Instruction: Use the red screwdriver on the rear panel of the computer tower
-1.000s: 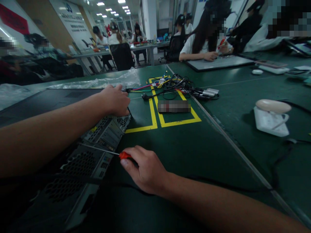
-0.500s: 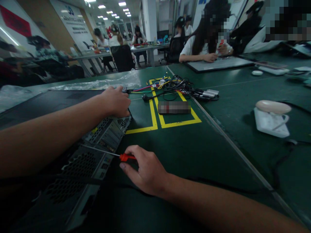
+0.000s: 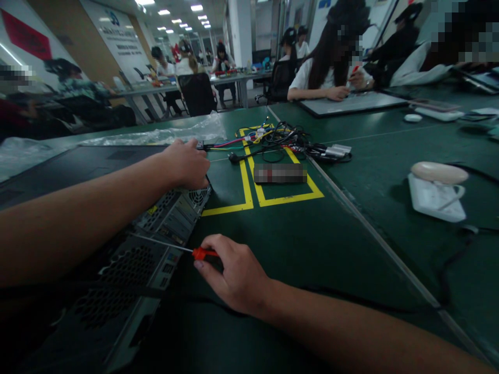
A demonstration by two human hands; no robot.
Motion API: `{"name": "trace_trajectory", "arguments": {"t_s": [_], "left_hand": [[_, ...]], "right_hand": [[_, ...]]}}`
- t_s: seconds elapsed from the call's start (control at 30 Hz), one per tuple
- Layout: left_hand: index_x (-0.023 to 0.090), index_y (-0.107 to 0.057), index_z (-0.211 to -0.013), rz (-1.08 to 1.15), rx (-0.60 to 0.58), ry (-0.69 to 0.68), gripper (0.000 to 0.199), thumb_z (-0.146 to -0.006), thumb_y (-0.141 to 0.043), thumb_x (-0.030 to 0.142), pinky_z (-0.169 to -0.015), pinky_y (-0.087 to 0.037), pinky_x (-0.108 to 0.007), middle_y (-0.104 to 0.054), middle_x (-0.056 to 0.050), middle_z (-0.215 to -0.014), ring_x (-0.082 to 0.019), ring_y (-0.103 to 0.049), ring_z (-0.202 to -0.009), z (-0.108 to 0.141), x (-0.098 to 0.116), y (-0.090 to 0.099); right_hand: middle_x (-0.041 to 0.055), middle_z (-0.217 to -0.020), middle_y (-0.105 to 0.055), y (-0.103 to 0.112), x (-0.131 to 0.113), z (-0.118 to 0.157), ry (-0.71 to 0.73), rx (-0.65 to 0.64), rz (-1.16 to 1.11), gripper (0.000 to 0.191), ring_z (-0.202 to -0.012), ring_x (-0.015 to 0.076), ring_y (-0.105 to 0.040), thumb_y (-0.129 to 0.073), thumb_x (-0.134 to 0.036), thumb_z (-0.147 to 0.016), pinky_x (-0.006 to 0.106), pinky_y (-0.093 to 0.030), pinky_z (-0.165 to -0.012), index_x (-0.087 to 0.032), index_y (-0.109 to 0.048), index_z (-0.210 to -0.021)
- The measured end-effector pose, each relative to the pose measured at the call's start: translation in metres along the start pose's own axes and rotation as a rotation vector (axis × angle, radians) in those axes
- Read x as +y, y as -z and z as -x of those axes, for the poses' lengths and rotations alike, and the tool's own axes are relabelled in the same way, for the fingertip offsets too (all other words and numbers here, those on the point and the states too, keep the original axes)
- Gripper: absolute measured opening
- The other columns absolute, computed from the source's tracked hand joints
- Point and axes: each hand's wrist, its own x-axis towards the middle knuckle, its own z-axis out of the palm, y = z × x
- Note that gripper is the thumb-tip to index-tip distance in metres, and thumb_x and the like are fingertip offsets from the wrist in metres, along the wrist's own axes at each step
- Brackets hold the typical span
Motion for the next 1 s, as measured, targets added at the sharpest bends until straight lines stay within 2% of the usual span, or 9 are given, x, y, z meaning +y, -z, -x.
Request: {"name": "trace_trajectory", "arguments": {"t_s": [1.0], "left_hand": [[0.013,-0.071,-0.124,0.013,0.013,-0.001,0.053,-0.085,-0.050,0.042,-0.096,-0.043,-0.052,-0.064,-0.019,-0.135,-0.040,-0.046,-0.126,0.0011,-0.0007,-0.0003]], "right_hand": [[0.0021,-0.086,-0.064,0.0011,-0.0024,-0.0008,-0.035,-0.015,-0.001,0.012,-0.070,0.0154,-0.058,-0.060,-0.025,-0.095,0.030,-0.048,-0.066,-0.019,-0.057,-0.105]]}}
